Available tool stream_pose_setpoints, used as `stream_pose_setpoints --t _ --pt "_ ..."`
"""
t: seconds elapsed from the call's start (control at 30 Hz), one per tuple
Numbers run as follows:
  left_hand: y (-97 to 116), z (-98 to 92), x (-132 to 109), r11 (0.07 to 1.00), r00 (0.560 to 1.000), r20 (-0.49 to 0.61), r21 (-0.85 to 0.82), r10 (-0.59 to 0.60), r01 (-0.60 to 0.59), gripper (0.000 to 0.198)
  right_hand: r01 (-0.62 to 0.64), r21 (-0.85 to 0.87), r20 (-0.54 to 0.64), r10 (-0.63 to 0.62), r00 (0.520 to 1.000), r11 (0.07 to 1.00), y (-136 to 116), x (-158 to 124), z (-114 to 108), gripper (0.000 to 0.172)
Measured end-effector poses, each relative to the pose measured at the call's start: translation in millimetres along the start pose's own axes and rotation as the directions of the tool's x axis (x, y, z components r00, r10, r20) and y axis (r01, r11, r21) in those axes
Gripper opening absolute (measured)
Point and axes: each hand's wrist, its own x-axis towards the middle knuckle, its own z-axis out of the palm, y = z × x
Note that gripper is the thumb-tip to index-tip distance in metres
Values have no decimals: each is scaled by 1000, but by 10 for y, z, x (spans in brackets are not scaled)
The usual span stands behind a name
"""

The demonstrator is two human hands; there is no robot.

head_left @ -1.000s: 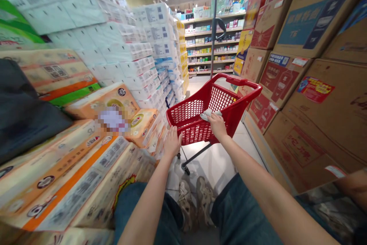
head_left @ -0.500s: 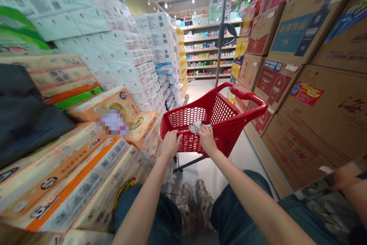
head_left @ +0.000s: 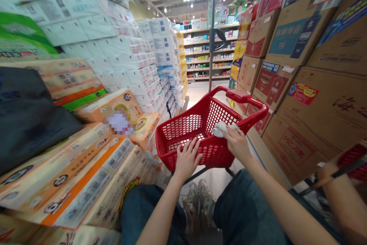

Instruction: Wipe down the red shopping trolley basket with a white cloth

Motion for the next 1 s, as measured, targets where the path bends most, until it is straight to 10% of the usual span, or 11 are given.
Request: stream_pose_setpoints --t 0.23,0.53,0.63,1.0 --pt "298 44 -37 985 990 -24 -107 -142 139 46 -355 -72 -197 336 921 932 957 297 -270 36" --pt "418 4 -158 974 975 -55 -92 -214 208 49 -156 44 -15 156 988 987 -652 -39 138 41" --pt "371 -39 -230 973 974 -66 -92 -219 212 50 -73 87 13 72 997 993 -822 -114 138 44" --pt "396 -127 -406 986 985 -71 -77 -154 149 57 -304 3 -170 301 939 953 507 305 -112 42"
